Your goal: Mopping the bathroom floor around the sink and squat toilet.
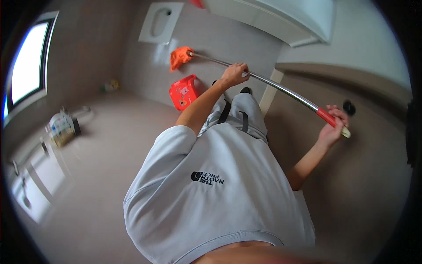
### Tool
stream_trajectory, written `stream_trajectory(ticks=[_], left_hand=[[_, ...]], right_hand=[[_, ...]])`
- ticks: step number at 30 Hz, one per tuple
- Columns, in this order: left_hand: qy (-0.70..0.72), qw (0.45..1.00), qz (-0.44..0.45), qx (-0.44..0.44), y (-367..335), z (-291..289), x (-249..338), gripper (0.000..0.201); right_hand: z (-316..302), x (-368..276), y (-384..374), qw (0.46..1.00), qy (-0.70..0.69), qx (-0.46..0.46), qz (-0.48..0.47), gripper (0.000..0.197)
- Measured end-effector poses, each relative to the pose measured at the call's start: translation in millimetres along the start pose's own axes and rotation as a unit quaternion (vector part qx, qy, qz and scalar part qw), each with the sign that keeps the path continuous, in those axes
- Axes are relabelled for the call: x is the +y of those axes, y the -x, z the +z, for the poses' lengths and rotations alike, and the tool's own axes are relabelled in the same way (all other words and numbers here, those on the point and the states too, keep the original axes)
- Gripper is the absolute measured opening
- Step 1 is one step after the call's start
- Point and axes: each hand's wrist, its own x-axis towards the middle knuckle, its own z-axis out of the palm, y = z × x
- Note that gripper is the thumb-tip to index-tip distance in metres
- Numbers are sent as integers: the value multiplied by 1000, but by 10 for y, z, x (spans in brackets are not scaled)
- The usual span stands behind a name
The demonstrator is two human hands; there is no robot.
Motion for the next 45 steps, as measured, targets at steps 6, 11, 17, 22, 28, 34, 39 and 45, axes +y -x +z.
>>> stream_trajectory(ticks=[6, 11, 17, 22, 28, 34, 39, 45], left_hand=[[-28, 941, 161, -295, -490, 1292, 1215, 38], [-66, 876, 277, -389, -356, 2349, 2022, 33], [-65, 828, 340, -442, -262, 2640, 2194, 34], [-75, 862, 302, -400, -382, 2338, 1780, 32], [5, 942, 184, -281, -772, 977, 654, 31], [-13, 997, -39, -65, -546, -798, -291, 16], [14, 982, -187, 12, -54, -1606, -105, 17], [21, 920, -324, 218, 192, -1971, -615, 18]], right_hand=[[-1046, -862, 775, 953, 153, 187, -181, 9], [-1521, -1174, 1696, 870, 221, 325, -298, 9], [-1293, -1219, 2156, 740, 410, 434, -308, 17], [-1124, -970, 1710, 762, 354, 476, -259, 23], [84, -709, 505, 916, 245, 251, -195, 34], [2091, -402, -434, 992, 106, 17, -73, 38], [2814, -978, -691, 982, 79, -170, -31, 39], [3703, -988, -800, 925, -22, -373, 68, 28]])
